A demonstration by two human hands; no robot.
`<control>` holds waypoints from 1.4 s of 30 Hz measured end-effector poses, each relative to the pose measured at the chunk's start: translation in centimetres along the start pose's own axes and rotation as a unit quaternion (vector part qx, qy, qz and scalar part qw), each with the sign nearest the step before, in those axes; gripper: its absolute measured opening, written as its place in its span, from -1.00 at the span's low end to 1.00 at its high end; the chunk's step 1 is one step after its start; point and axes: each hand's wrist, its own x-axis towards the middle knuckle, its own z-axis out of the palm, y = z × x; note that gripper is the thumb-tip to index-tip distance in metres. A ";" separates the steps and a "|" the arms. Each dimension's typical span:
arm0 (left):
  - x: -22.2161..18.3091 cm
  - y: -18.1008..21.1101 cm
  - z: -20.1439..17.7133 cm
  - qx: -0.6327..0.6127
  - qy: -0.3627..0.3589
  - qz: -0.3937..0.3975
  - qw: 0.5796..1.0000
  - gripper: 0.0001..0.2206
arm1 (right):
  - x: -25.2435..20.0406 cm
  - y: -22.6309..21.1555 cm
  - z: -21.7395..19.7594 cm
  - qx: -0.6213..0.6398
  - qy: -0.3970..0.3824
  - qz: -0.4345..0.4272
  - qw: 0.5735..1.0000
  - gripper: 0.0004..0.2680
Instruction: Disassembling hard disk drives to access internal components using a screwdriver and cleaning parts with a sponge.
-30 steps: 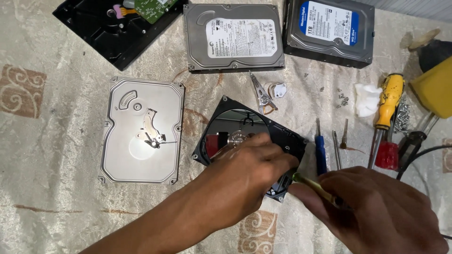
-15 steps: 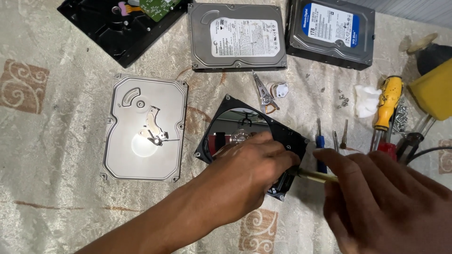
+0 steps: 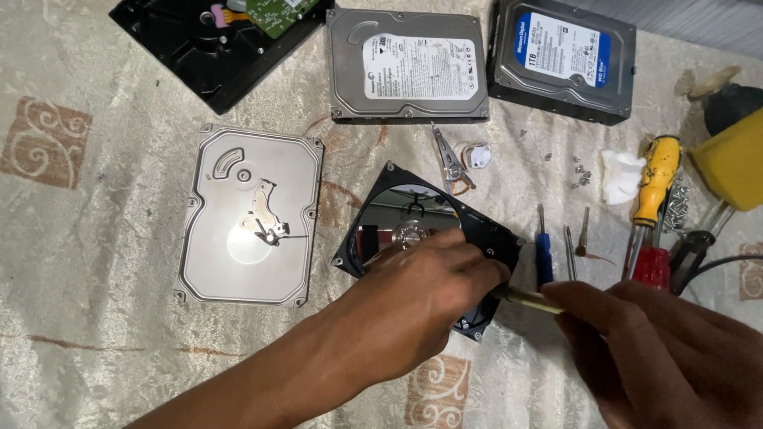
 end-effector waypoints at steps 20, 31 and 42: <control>1.5 0.8 -0.7 -0.100 0.083 0.093 0.987 -0.90 | 0.1 1.3 0.3 -0.115 0.049 -0.054 0.991 -0.48; 2.1 0.6 -0.6 -0.084 0.070 0.092 0.990 -0.81 | 1.2 0.3 -0.9 0.009 0.029 -0.002 1.000 -0.73; 3.5 1.5 -1.0 -0.129 0.082 0.103 0.983 -0.95 | 1.9 -0.3 -1.7 0.085 0.035 0.011 0.996 -0.90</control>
